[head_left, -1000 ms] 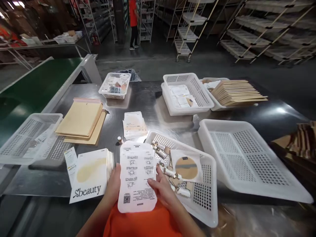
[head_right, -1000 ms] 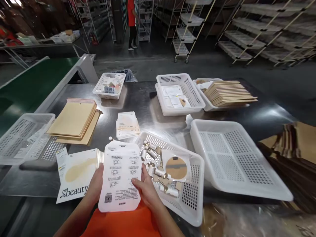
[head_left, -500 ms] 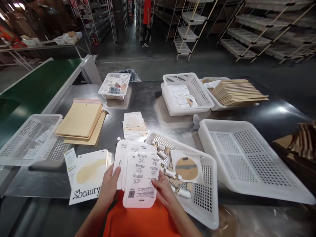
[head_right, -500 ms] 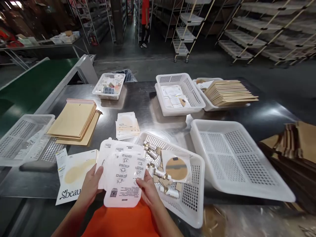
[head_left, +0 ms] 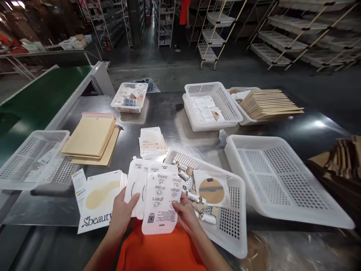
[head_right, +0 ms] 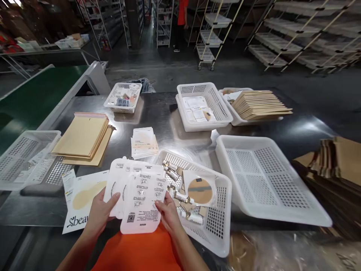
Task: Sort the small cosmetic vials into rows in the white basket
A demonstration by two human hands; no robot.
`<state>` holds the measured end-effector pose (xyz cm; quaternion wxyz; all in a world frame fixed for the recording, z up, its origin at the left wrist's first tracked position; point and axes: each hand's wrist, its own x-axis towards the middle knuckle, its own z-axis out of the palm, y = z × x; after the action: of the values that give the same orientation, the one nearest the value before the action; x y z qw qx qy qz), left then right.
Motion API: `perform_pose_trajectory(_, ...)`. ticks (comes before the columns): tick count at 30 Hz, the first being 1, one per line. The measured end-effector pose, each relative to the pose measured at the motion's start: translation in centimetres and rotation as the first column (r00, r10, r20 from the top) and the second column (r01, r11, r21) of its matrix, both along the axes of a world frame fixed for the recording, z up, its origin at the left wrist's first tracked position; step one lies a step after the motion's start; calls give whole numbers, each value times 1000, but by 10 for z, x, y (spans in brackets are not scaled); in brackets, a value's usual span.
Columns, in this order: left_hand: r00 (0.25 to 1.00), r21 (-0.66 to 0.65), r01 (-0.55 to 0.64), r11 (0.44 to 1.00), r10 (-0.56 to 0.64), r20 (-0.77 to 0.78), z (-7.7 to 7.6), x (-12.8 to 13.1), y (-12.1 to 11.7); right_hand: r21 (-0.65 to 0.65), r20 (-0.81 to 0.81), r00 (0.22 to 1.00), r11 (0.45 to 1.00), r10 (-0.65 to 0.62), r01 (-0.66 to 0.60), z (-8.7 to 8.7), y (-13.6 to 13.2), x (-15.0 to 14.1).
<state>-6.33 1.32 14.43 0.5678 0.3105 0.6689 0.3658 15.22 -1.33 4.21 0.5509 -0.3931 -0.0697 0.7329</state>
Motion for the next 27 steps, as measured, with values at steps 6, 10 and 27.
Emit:
perform_pose_trajectory(6, 1000, -17, 12, 1000, -12, -10, 0, 1, 2, 3, -5, 1000, 1000, -10, 10, -6, -2, -1)
perform_pose_trajectory(10, 997, -5, -46, 999, 46, 55, -2, 1, 2, 29, -45, 999, 1000, 8, -6, -12, -2, 2)
perform_pose_trajectory(27, 989, -70, -149, 986, 149, -4, 4, -10, 3, -108, -392, 920, 993, -2, -44, 1, -1, 47)
